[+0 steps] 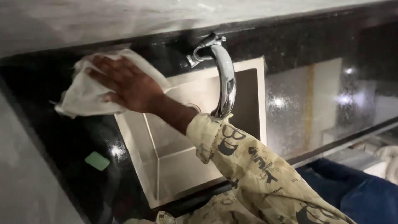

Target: Wiping down a black countertop and a stainless steel sink with a white cloth.

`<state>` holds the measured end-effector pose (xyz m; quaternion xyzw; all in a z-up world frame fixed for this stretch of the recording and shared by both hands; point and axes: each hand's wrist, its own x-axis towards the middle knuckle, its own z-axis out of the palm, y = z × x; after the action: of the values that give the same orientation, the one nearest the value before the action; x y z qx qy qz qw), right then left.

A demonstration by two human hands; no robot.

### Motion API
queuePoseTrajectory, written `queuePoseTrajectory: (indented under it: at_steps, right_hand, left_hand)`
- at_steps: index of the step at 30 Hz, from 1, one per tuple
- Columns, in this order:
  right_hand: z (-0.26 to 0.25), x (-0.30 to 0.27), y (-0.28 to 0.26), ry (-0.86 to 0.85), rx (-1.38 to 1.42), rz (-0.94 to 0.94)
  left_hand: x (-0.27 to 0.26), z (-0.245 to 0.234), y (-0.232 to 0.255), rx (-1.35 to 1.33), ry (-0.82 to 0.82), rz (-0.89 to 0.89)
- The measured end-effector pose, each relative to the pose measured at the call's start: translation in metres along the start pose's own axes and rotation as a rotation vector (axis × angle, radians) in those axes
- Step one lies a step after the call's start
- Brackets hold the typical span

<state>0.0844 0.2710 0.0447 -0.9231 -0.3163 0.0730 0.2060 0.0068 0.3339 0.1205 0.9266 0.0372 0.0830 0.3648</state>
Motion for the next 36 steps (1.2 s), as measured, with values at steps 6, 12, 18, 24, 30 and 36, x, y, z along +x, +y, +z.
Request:
queuePoseTrajectory:
  at_steps: [6,12,18,24,30,36]
  right_hand:
    - [0.000,0.027,-0.002,-0.030,-0.096,-0.183]
    - [0.013,0.041,-0.016,0.028,-0.026,-0.267]
    - [-0.006,0.026,-0.045,-0.094,-0.090,-0.295]
    - [0.031,-0.008,-0.049,0.127,0.114,-0.282]
    - [0.025,-0.058,-0.060,0.152,0.151,-0.287]
    - [0.017,-0.106,-0.062,-0.073,0.242,-0.236]
  left_hand:
    - [0.002,-0.002,-0.015,-0.001,-0.007,-0.034]
    - [-0.005,-0.024,-0.024,0.041,0.068,-0.093]
    - [-0.014,-0.021,-0.063,0.057,0.145,-0.162]
    - [-0.035,0.010,-0.105,0.370,0.088,-0.200]
    - [-0.087,0.022,-0.090,0.403,0.118,-0.139]
    - [-0.118,-0.008,-0.048,0.258,0.147,-0.178]
